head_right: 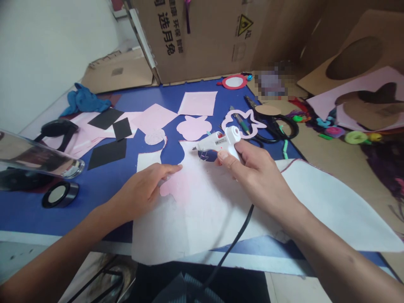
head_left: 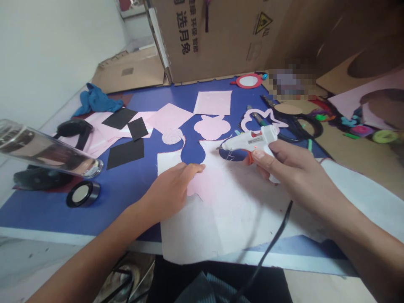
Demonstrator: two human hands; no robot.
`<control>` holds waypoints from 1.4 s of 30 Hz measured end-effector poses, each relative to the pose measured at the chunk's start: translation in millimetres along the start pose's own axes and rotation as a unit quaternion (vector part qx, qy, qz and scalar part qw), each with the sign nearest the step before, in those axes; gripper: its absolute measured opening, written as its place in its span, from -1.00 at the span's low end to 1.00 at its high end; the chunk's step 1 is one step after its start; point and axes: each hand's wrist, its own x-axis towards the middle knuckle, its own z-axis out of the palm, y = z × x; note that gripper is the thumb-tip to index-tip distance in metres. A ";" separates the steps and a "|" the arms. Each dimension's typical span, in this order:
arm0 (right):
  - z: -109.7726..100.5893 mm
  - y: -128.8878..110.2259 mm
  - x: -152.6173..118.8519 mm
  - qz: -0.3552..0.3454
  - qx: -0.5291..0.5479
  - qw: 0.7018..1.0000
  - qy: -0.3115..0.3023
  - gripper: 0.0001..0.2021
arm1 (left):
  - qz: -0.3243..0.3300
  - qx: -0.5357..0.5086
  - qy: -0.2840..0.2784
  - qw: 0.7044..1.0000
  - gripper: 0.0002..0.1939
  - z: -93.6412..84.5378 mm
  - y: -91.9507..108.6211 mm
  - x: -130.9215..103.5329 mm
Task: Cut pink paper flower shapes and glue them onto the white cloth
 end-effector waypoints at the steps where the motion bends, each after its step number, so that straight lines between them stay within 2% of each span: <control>1: -0.1 0.3 -0.2 0.003 -0.001 1.000 0.001 -0.43 | -0.014 -0.010 0.021 1.000 -0.23 -3.2 -0.1 -2.3; 5: 0.4 2.0 -0.8 0.008 0.000 1.000 -0.003 -0.42 | -0.058 -0.023 0.119 0.991 -0.36 -12.2 4.7 -18.7; 9: 1.2 4.2 -0.5 0.005 -0.002 1.000 -0.008 -0.41 | -0.050 -0.013 0.120 0.991 -0.46 -7.6 17.0 -35.0; 14: 2.5 6.4 -0.3 0.013 0.015 1.000 -0.014 -0.42 | -0.150 -0.031 0.163 0.975 -0.62 2.8 22.6 -43.8; 18: 4.1 8.8 -0.6 0.009 0.035 0.999 -0.015 -0.45 | -0.222 -0.040 0.242 0.944 -0.70 -4.8 8.3 -48.2; 21: 4.2 9.5 -0.5 0.003 0.039 0.999 -0.012 -0.48 | -0.270 -0.024 0.306 0.913 -0.92 -16.3 -8.7 -56.4; 24: 3.9 7.3 -0.5 0.000 0.038 0.999 -0.018 -0.49 | -0.306 -0.019 0.328 0.894 -0.89 -21.6 -22.5 -69.9; 29: 3.4 -0.5 -2.5 0.005 0.035 0.999 -0.012 -0.50 | -0.306 -0.026 0.286 0.908 -0.82 -18.7 -29.0 -86.4; 32: -1.3 -5.2 -7.9 0.015 0.040 0.999 -0.016 -0.49 | -0.294 -0.035 0.268 0.917 -0.81 -22.4 -23.0 -80.9; 34: -8.1 -8.4 -16.2 0.010 0.039 0.999 -0.004 -0.48 | -0.256 -0.029 0.256 0.932 -0.81 -24.8 -12.4 -70.5; 36: -17.4 -11.6 -28.7 0.021 0.042 0.999 0.025 -0.48 | -0.188 -0.007 0.237 0.953 -0.82 -21.8 5.8 -56.0; 38: -27.7 -13.8 -44.1 0.051 0.057 0.995 0.062 -0.48 | -0.120 0.009 0.191 0.974 -0.76 -10.2 31.5 -38.8; 40: -37.4 -13.6 -59.8 0.072 0.078 0.989 0.102 -0.48 | -0.049 0.022 0.142 0.988 -0.71 9.0 61.9 -20.8; 42: -45.3 -10.1 -73.9 0.068 0.093 0.985 0.130 -0.49 | -0.013 0.042 0.088 0.995 -0.63 31.6 91.1 -4.4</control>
